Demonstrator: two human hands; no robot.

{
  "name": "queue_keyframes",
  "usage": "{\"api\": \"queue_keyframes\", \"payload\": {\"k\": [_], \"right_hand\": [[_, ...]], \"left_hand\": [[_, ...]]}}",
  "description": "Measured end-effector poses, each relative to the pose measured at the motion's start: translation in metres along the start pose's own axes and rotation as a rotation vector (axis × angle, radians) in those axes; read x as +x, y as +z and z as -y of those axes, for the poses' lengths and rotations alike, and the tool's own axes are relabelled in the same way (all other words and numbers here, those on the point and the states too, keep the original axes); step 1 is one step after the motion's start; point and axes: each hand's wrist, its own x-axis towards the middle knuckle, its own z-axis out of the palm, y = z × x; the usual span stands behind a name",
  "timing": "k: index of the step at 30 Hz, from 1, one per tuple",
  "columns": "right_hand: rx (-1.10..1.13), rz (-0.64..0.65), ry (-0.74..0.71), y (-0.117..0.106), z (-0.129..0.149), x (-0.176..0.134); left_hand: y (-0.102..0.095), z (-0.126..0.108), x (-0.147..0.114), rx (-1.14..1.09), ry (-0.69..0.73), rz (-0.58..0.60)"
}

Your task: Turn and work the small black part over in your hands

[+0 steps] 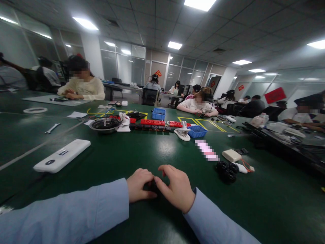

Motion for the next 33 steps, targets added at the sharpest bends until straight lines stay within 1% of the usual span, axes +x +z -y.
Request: {"api": "queue_keyframes", "payload": {"k": [5,9,17,33], "right_hand": [[-0.159,0.126,0.037,0.0010,0.0014,0.0026],[-0.177,0.203,0.047,0.0007,0.0014,0.0027],[-0.138,0.228,0.061,0.0048,0.0020,0.0016],[-0.083,0.285,-0.083,0.0029,0.0016,0.0012]], "left_hand": [[0.0007,-0.0015,0.0003,0.036,-0.008,-0.002],[-0.0001,-0.0027,0.0009,0.031,-0.004,0.000],[-0.0022,-0.0059,0.0014,0.029,-0.009,0.000],[-0.0027,-0.0076,0.0005,0.013,-0.022,0.004]]}}
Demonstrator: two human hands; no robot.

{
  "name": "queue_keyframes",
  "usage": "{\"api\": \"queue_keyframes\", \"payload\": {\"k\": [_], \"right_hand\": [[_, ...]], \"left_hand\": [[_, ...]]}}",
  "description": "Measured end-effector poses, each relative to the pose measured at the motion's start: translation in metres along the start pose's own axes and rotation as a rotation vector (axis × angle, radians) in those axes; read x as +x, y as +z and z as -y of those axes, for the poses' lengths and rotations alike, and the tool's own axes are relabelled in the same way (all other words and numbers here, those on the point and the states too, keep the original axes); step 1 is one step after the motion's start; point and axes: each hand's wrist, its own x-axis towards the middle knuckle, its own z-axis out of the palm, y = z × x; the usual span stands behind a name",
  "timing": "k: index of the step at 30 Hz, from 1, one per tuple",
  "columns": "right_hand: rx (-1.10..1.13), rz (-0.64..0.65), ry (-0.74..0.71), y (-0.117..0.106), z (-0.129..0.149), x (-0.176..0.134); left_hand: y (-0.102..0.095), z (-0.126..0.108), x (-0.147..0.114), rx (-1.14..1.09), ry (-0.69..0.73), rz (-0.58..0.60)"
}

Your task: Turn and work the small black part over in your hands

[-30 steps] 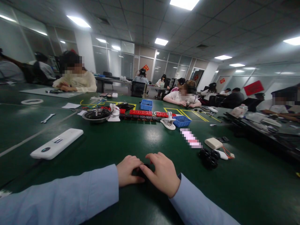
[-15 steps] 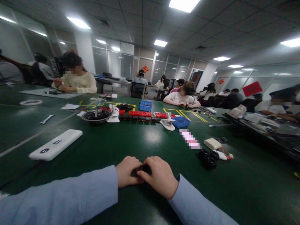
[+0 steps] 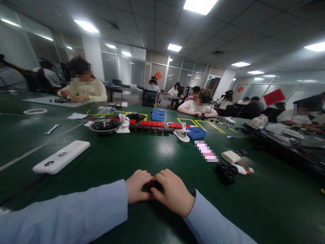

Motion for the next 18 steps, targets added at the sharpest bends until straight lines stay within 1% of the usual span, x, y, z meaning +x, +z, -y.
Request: {"api": "queue_keyframes", "payload": {"k": [4,12,15,18], "right_hand": [[0.040,0.000,-0.049,-0.002,-0.001,0.000],[0.257,0.066,-0.218,-0.009,-0.012,0.005],[0.336,0.085,-0.270,-0.009,-0.013,0.007],[0.376,0.078,-0.287,-0.005,-0.013,0.008]], "left_hand": [[-0.001,-0.001,0.000,0.009,0.004,-0.001],[-0.001,0.005,-0.001,0.004,0.035,0.016],[-0.001,0.006,0.000,0.017,0.047,0.017],[0.000,0.006,0.001,0.026,0.054,0.015]]}}
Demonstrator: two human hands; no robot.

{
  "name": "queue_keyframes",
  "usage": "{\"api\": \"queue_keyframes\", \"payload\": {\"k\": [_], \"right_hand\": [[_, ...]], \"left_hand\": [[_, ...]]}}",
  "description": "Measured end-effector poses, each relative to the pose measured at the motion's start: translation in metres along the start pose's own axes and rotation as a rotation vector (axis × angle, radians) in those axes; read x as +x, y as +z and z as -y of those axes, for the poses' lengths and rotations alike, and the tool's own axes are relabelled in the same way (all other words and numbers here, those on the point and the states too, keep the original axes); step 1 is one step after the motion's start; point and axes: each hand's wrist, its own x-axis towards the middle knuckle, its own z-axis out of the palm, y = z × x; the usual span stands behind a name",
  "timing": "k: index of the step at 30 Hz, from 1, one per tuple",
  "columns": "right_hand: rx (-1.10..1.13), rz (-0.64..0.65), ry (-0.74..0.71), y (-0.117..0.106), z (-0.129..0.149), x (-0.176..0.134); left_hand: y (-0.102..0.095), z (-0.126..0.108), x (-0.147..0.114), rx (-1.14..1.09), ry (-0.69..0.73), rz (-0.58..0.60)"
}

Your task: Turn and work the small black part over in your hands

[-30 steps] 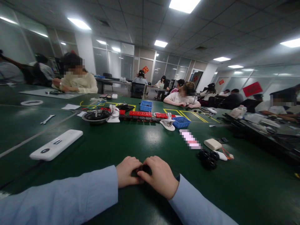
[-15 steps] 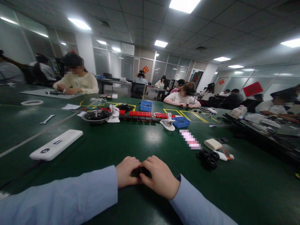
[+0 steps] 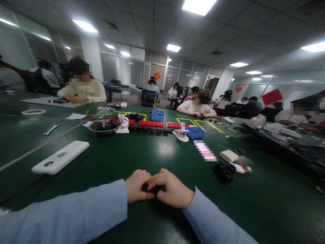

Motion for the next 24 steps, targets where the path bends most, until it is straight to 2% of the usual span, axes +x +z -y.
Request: {"api": "queue_keyframes", "payload": {"k": [10,24], "right_hand": [[-0.091,-0.064,0.030,0.014,-0.005,0.001],[-0.136,-0.058,-0.012,0.013,-0.001,0.001]], "left_hand": [[-0.001,-0.005,0.000,-0.004,-0.022,-0.038],[-0.002,-0.008,0.001,0.004,-0.039,-0.035]]}}
